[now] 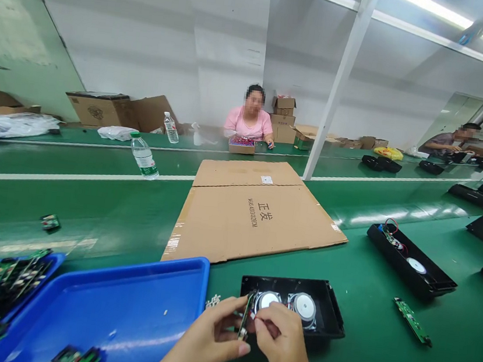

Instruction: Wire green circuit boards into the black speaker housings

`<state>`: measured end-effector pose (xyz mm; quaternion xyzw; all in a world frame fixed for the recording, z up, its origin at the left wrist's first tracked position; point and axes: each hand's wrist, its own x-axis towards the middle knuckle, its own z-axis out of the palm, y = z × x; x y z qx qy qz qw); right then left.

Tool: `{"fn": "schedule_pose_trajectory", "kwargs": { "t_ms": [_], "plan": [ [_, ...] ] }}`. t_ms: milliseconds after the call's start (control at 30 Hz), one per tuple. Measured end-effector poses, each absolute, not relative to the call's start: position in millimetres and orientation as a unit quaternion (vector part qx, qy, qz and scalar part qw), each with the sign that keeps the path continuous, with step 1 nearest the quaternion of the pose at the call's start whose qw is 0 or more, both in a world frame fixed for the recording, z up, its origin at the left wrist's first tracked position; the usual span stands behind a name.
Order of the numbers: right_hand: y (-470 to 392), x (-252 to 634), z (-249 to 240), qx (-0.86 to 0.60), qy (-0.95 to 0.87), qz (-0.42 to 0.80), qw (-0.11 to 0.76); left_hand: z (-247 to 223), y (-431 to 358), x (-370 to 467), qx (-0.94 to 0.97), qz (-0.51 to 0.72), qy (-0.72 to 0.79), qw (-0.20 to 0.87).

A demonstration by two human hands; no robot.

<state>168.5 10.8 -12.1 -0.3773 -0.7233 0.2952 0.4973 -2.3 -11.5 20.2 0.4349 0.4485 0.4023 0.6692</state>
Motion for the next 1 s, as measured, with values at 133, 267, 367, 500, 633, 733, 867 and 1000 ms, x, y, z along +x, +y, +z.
{"fn": "schedule_pose_trajectory", "kwargs": {
  "t_ms": [133, 267, 367, 500, 633, 733, 867, 1000],
  "plan": [
    [11, 170, -11, -0.385, -0.718, 0.326, 0.479, 25, -12, -3, 0.458, 0.397, 0.43, 0.669],
    [11, 171, -9, -0.398, -0.713, 0.369, 0.443, 35, -12, -5, 0.551, 0.346, 0.459, 0.606],
    [11, 171, -8, -0.406, -0.689, 0.431, 0.419, 40, -11, -6, 0.611, 0.306, 0.473, 0.557],
    [10, 169, -10, -0.401, -0.643, 0.511, 0.406, 40, -11, -4, 0.635, 0.272, 0.502, 0.52],
    [10, 169, -9, -0.378, -0.601, 0.582, 0.396, 38, -12, -3, 0.643, 0.258, 0.518, 0.502],
    [12, 171, -10, -0.363, -0.594, 0.596, 0.4, 40, -12, -2, 0.644, 0.259, 0.51, 0.508],
    [12, 170, -15, -0.356, -0.594, 0.6, 0.4, 43, -12, -1, 0.626, 0.273, 0.514, 0.519],
    [10, 169, -11, -0.333, -0.636, 0.576, 0.39, 45, -13, -5, 0.658, 0.269, 0.502, 0.493]
  ]
}}
